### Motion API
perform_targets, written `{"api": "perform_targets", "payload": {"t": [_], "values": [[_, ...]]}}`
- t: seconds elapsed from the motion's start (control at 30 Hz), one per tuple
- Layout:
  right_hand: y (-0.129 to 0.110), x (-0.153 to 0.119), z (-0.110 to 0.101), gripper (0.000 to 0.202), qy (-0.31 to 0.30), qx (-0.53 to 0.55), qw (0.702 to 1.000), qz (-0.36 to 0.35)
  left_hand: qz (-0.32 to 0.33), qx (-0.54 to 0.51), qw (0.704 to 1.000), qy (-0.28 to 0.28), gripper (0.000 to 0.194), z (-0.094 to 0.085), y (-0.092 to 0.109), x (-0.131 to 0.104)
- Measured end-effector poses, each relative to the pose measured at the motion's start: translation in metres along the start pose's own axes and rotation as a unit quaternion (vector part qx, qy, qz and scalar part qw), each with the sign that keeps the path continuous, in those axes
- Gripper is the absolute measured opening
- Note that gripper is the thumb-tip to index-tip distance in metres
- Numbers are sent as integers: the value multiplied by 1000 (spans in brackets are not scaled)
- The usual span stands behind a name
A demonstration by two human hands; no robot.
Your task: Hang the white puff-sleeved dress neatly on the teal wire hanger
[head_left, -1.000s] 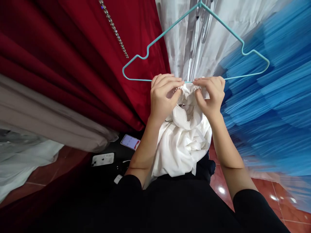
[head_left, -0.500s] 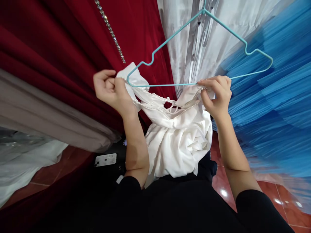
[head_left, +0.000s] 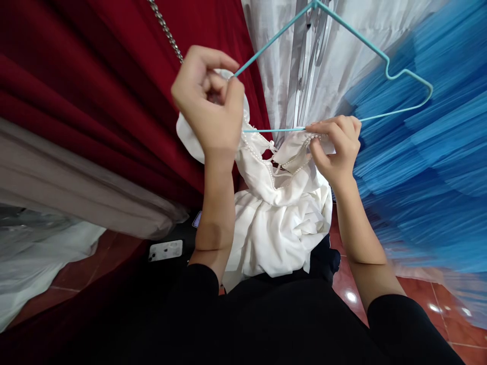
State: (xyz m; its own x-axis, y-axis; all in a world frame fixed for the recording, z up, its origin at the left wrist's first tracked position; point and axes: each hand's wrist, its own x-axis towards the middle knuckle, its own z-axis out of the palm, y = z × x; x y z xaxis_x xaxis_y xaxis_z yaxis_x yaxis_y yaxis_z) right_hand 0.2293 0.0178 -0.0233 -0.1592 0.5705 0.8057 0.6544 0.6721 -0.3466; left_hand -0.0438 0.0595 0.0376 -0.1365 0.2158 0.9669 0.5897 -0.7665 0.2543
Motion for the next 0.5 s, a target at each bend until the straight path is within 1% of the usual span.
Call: {"api": "perform_targets", "payload": {"t": [0.07, 0.13, 0.17, 0.2, 0.23, 0.27, 0.3, 0.37, 0.43, 0.47, 0.5], "values": [[-2, 1, 0, 24, 11, -11, 1000, -12, 25, -49, 998, -1, 44, 11, 26, -3], [-4, 2, -1, 23, 18, -15, 999, -23, 26, -106, 994, -11, 46, 18, 54, -11], [-5, 2, -1, 23, 21, -15, 999, -28, 1, -124, 992, -37, 39, 21, 66, -17], [-6, 3, -2, 22, 24, -15, 999, -32, -45, -121, 987, -92, 28, 23, 76, -24], [-6, 3, -2, 21, 28, -16, 999, -36, -64, -121, 983, -123, 18, 26, 83, -32], [-6, 3, -3, 20, 34, -20, 998, -38, -84, -108, 977, -161, 13, 28, 86, -41], [-6, 3, -3, 19, 41, -23, 998, -42, -95, -88, 973, -192, 16, 31, 87, -48], [-6, 3, -2, 18, 45, -33, 997, -53, -101, -44, 967, -229, 27, 36, 84, -60], [-3, 1, -1, 19, 49, -42, 995, -79, -110, -16, 962, -250, 32, 39, 78, -64], [-1, -1, -1, 19, 62, -48, 993, -91, -115, -17, 960, -254, 32, 38, 75, -63], [3, -3, -2, 19, 90, -55, 989, -100, -117, -23, 959, -257, 32, 37, 72, -62]]}}
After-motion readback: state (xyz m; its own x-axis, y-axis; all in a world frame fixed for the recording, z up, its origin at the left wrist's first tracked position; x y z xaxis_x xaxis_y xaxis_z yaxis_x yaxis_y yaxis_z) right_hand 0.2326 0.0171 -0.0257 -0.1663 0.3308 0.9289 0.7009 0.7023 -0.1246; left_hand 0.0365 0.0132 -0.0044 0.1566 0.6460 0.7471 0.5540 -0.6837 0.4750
